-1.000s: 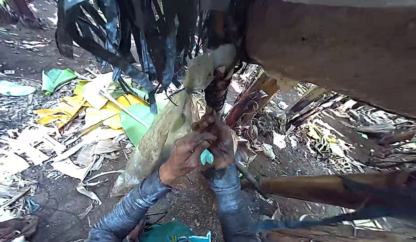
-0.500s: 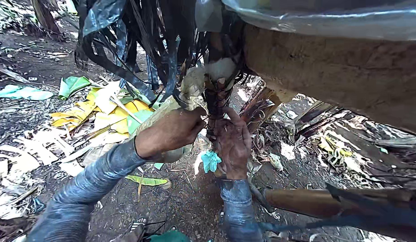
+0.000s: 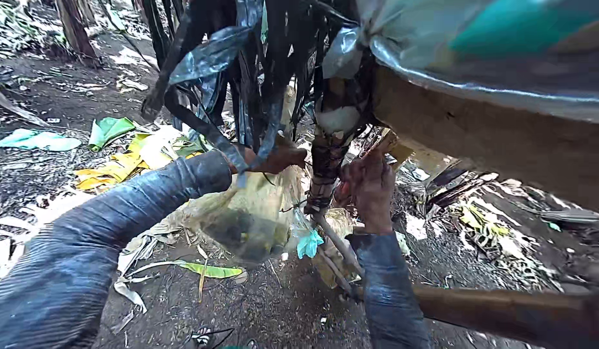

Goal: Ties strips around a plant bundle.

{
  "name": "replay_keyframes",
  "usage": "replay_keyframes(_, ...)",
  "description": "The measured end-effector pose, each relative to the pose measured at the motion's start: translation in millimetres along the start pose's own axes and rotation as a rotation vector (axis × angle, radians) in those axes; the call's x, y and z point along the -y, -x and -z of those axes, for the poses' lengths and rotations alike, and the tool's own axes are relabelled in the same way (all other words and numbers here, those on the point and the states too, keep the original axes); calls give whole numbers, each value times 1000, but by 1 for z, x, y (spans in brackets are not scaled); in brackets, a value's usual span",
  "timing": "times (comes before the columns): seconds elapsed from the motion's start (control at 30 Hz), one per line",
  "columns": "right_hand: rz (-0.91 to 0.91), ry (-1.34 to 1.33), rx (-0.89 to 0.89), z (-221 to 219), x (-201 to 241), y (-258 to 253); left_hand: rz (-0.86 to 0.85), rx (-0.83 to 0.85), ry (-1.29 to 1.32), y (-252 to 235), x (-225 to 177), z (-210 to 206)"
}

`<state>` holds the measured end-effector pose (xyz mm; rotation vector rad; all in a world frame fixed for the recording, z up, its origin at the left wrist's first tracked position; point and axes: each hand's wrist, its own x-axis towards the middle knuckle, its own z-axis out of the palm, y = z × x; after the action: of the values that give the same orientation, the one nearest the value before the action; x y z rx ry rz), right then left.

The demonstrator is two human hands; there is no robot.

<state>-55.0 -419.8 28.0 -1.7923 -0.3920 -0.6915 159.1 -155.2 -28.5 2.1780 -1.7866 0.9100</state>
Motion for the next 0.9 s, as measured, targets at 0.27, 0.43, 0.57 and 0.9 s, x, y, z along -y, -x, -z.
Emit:
replay_keyframes(0.27,125,246,13,-14,45,72,440,42,900,-15,-130,117)
replay_keyframes(0.43,228,578,2,-47,51,114,753,146,1274,-20,-149,104)
replay_keyframes(0.57,153,808,56,-42,77,103,879,109,1412,-35,-165,98)
replay_keyframes(0.9,-224,1050,47,-68,59,91,764,1,1320,-21,-172,83)
